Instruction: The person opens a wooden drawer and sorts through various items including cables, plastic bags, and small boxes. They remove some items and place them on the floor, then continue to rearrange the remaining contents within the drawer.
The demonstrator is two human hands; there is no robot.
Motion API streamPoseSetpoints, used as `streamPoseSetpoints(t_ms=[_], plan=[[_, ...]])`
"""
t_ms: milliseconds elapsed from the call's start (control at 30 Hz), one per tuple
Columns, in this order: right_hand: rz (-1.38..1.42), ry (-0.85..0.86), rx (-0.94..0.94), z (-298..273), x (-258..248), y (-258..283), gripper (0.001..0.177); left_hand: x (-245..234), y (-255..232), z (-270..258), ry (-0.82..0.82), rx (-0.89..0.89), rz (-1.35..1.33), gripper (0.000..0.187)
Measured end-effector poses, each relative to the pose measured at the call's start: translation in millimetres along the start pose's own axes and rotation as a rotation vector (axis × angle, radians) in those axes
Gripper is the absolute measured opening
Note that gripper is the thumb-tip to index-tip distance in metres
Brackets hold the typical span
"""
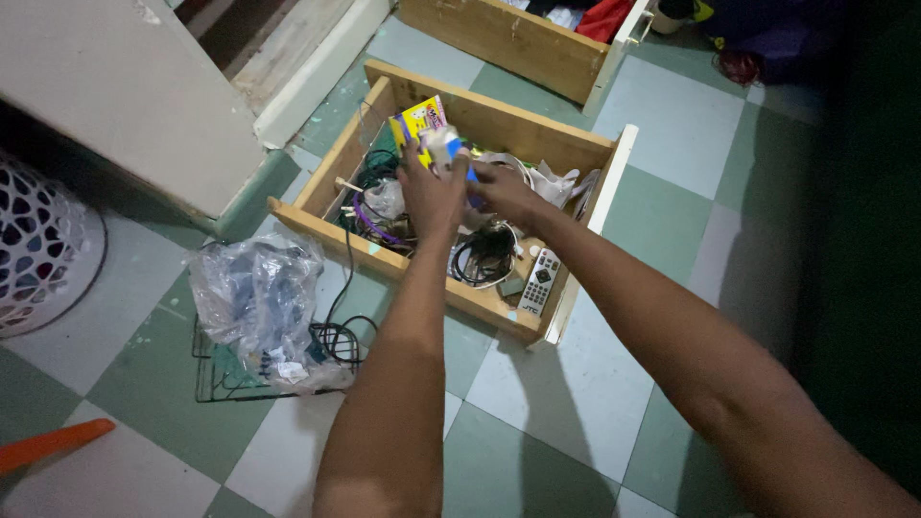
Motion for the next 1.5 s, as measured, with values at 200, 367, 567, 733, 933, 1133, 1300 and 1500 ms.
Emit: streamPoseSetpoints(t_ms=[200,367,567,733,933,1133,1300,1500], plan=[[0.229,0.220,0.003,-14.9,14.0,18.4,0.047,1.0,9.3,0.8,0.061,-0.070,0.049,0.091],[0.327,0.210,0.030,-5.0,13.9,3.8,0.047,-5.0,12.7,2.6,0.024,-0.059,0.060,0.083],[0.442,0.134,0.106,10.7,3.7,-18.6,0.040,-16.9,-14.9,2.0,0.014,0.024,-0.044,0.086],[0.371,-0.147,-0.120,33.7,-24.2,-27.0,0.035,-39.2,-28.8,14.6,-0.079,-0.031,-0.002,0.094],[-0.505,-0.250,-0.206,8.3,-10.9,-8.3,0.031,-116.4,-64.2,53.4,-0.095,0.185,0.016,0.114],[-0.610,0.083,-0.330,-11.7,63.9,27.8,0.042,-230.6,27.9,67.4,0.185,-0.071,-0.107,0.077],[-0.578,0.208,-0.092,-12.7,85.5,33.4,0.049,-343.8,154.5,9.4,-0.232,-0.328,0.181,0.109],[-0.665,0.214,-0.226,-3.1,89.9,19.8,0.049,-354.7,216.8,-99.8,-0.130,-0.714,0.723,0.119]])
Point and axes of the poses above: each hand's wrist, its own z-axis towards the middle knuckle, its own x-axis out of the palm, y = z × x, the point moved 8 cm from there along z, towards the middle knuckle, and after that the axes turned 2 degrees about x, right-handed, at the moved point
